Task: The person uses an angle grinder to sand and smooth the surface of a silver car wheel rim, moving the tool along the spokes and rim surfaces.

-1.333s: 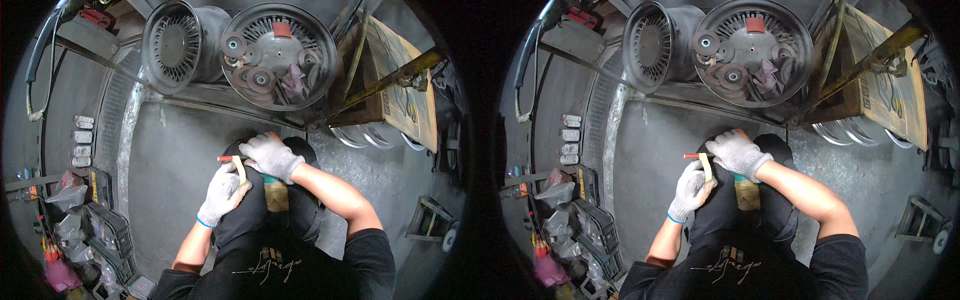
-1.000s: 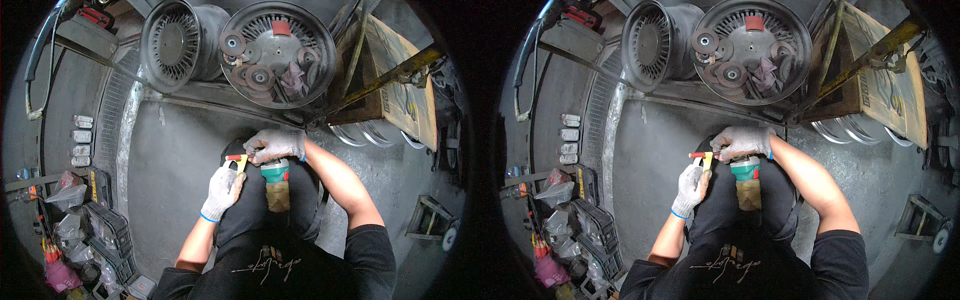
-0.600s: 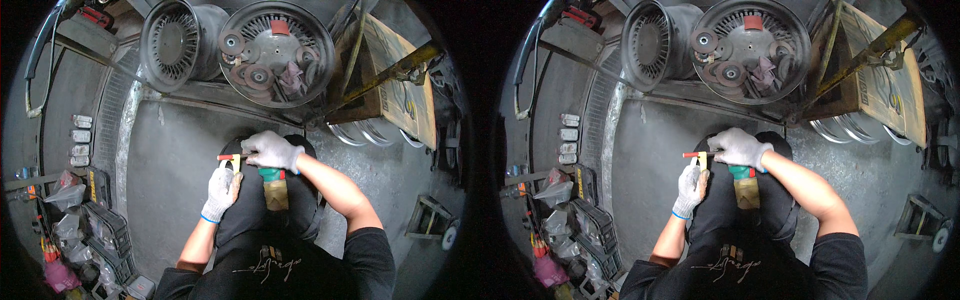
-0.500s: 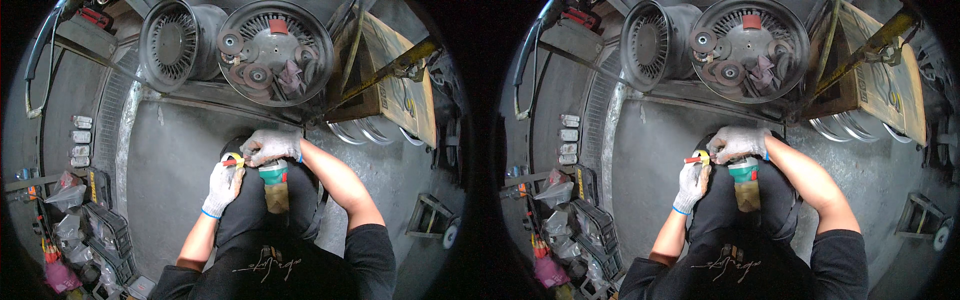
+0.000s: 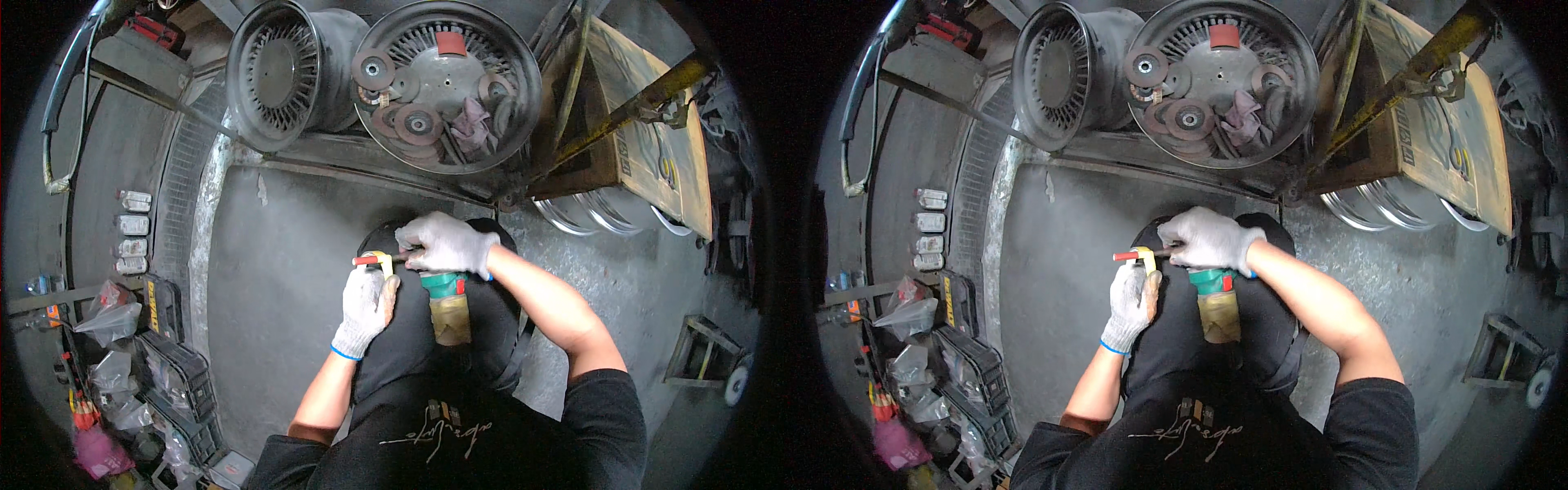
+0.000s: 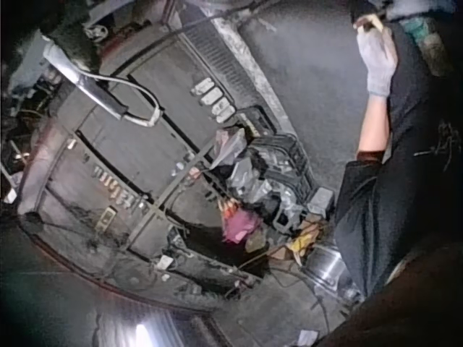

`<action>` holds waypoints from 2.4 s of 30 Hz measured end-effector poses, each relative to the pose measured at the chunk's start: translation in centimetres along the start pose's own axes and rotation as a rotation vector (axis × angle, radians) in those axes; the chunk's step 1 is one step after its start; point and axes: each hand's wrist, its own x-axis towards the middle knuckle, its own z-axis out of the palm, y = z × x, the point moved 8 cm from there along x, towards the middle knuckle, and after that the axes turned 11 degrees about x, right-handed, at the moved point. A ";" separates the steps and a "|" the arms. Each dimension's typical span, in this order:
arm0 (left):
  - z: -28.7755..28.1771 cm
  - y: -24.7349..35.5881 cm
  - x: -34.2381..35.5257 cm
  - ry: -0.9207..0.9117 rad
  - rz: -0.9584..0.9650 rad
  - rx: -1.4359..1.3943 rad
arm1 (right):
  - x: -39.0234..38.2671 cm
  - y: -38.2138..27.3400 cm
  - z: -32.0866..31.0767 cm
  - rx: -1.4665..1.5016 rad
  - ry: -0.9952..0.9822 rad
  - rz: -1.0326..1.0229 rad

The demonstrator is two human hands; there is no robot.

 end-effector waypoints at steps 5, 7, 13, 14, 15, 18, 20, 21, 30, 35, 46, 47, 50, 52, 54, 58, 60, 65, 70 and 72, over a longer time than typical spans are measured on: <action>1.3 -1.8 1.0 -0.093 -0.081 -0.106 | 0.5 1.0 1.1 0.197 -0.337 0.275; 0.2 -0.5 1.4 0.007 0.052 0.018 | 0.8 0.0 1.7 0.003 -0.340 0.177; 1.6 -2.5 0.0 0.056 -0.070 -0.104 | 0.2 -2.2 0.3 -0.304 0.199 -0.173; 1.8 -3.0 0.2 0.041 -0.131 -0.173 | 0.1 -1.9 -0.2 -0.304 0.201 -0.170; 1.9 -3.4 0.4 0.033 -0.192 -0.242 | 0.4 -0.6 -0.1 -0.096 0.060 -0.061; 1.9 -1.8 1.9 -0.109 -0.006 -0.101 | 0.8 0.5 0.2 0.128 -0.140 0.036; 1.4 -1.2 2.3 -0.069 -0.015 -0.168 | 0.6 1.1 1.6 0.172 -0.330 0.222; 1.8 -1.5 2.0 -0.068 -0.015 -0.165 | 0.8 0.5 1.6 0.090 -0.357 0.215; 0.6 -0.7 1.4 0.071 0.008 0.013 | 0.4 -1.9 0.4 -0.294 0.043 0.004; -1.3 0.5 3.0 -0.024 -0.001 -0.091 | 0.0 -0.8 -0.2 -0.303 0.080 0.040; -1.7 1.0 1.2 0.140 0.035 0.039 | 1.2 2.8 1.3 0.215 -0.352 0.274; -1.3 0.7 1.2 0.078 0.023 0.041 | 1.4 1.7 1.2 0.239 -0.315 0.161; -0.9 0.5 0.8 0.073 0.017 0.032 | 1.2 0.3 1.0 -0.079 -0.063 0.092; -0.8 0.4 0.5 0.129 0.022 0.016 | 0.4 -1.1 0.4 -0.252 0.092 -0.007; -0.3 0.0 0.9 0.067 0.021 0.016 | 0.2 -0.4 0.2 -0.298 0.073 0.117; 3.7 -3.4 -0.5 -0.255 -0.169 -0.086 | 0.9 1.7 -0.2 0.067 -0.080 0.129; 2.7 -2.6 0.5 -0.114 -0.072 -0.084 | 1.5 2.1 -0.4 0.160 -0.132 0.134; 1.0 -1.4 1.2 0.026 -0.071 -0.144 | 2.2 1.4 1.0 0.009 -0.217 0.196; -1.6 2.5 0.6 0.041 0.174 -0.056 | 0.8 1.7 -0.1 -0.069 0.020 0.121; -1.4 2.9 0.3 0.011 0.165 -0.123 | 0.7 0.2 -0.4 -0.084 0.049 0.082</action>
